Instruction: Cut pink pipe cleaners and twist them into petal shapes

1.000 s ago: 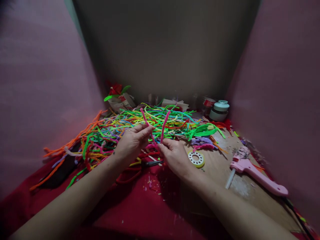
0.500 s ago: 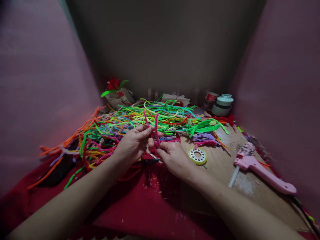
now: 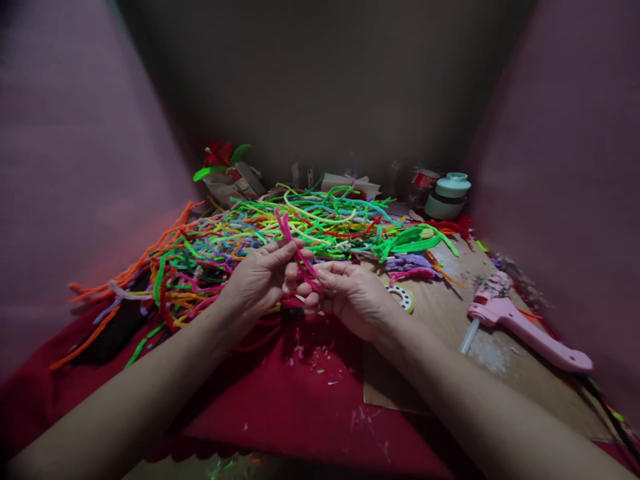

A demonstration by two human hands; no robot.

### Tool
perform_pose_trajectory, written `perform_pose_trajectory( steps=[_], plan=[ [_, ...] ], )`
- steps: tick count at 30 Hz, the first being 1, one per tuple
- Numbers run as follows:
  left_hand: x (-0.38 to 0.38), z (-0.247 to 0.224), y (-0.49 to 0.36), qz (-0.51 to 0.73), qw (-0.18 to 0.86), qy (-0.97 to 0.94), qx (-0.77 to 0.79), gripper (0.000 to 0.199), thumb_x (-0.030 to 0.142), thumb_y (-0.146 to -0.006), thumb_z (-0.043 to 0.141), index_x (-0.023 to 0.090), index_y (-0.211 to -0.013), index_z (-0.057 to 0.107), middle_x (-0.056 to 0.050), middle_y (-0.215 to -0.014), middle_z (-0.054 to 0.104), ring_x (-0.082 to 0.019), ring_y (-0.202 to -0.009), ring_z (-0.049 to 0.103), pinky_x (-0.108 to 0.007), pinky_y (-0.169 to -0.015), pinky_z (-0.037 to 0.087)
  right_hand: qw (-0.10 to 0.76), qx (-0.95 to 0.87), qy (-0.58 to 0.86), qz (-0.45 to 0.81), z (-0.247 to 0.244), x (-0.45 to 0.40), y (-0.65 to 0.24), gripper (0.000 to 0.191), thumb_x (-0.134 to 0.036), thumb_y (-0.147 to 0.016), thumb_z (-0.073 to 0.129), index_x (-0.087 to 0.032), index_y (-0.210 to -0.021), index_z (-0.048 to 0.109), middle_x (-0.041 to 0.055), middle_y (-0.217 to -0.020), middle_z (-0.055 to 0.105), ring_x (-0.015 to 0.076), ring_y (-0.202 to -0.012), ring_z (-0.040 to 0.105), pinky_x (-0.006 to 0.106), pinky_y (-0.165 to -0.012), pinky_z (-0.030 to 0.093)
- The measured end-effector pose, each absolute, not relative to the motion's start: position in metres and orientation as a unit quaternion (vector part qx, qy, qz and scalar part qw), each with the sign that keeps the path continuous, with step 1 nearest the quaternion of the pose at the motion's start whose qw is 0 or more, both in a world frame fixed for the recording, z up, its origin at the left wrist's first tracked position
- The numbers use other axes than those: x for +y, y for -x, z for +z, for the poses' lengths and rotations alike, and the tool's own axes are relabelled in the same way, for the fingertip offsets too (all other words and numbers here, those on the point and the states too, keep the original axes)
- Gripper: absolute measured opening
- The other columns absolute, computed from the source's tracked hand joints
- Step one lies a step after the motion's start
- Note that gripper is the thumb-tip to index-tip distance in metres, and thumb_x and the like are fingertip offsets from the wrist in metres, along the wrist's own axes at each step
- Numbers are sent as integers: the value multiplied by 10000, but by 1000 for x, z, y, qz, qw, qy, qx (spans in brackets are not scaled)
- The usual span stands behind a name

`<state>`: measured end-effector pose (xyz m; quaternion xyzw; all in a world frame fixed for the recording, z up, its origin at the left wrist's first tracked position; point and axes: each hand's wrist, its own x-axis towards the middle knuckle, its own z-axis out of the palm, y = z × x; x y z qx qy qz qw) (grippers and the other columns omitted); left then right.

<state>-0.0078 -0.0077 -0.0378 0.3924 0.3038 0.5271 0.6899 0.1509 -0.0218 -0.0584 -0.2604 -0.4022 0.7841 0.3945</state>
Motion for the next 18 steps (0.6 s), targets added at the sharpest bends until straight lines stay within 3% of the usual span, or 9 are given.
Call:
perform_pose_trajectory(
  steps=[3, 11, 18],
  plan=[
    [-9, -36, 7, 545, 679, -385, 307, 101, 190, -741, 650, 129, -821, 641, -25, -664, 661, -75, -401, 534, -181, -351, 437, 405, -345, 246, 810, -62, -21, -148, 111, -222, -760, 663, -143, -786, 589, 27, -696, 664, 96, -553, 590, 249, -591, 486],
    [-13, -33, 1, 569, 655, -389, 309, 127, 188, -699, 697, 144, -790, 620, 52, -474, 531, -49, -380, 460, -148, -367, 390, 428, -327, 240, 808, -66, -21, -143, 186, -225, -672, 746, -120, -743, 610, -10, -559, 599, 58, -424, 473, 192, -428, 434],
    [-11, -34, 1, 578, 651, -392, 296, 140, 196, -706, 695, 134, -805, 617, 59, -497, 508, -41, -403, 462, -150, -397, 408, 450, -330, 257, 789, -65, -22, -141, 167, -222, -667, 746, -117, -732, 633, -22, -529, 588, 47, -401, 460, 182, -406, 433]
  ],
)
